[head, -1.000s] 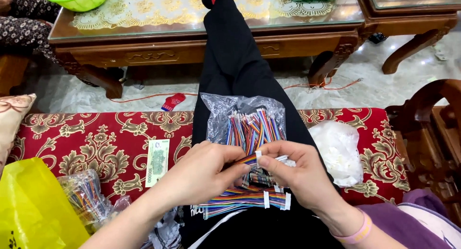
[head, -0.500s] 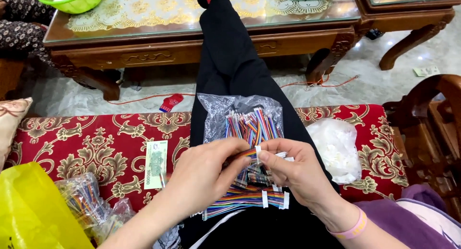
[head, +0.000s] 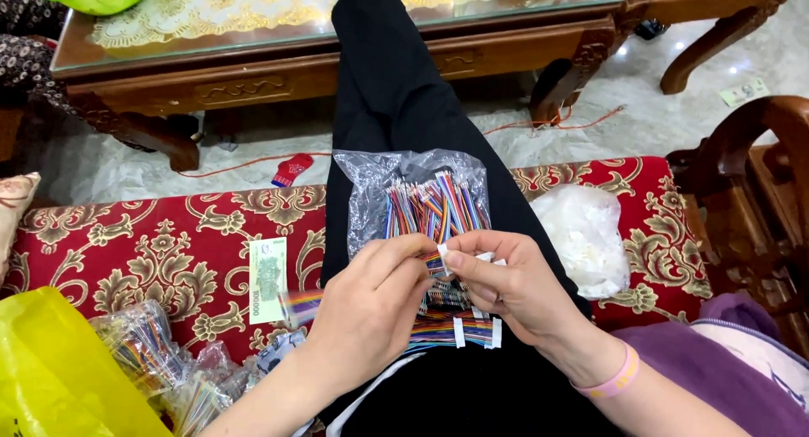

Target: Attaching white plastic connector housings to the ends of multi-colored ribbon cable bundles.

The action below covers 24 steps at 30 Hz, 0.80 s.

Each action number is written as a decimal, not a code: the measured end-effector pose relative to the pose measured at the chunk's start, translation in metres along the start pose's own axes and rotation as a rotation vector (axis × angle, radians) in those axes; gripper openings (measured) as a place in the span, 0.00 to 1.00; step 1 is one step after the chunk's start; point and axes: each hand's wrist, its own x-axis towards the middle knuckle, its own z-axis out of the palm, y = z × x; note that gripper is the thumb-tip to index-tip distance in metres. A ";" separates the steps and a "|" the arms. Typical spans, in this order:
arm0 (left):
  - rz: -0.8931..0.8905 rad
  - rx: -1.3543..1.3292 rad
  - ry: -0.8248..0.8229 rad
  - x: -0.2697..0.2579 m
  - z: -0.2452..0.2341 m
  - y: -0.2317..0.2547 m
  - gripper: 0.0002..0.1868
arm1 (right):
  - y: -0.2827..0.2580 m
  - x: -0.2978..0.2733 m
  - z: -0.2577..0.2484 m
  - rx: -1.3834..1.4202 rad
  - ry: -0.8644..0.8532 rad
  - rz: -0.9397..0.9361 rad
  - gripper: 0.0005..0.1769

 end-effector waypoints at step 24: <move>-0.647 0.237 -0.171 -0.044 0.092 -0.096 0.14 | -0.026 -0.018 -0.043 -0.768 0.144 -0.110 0.16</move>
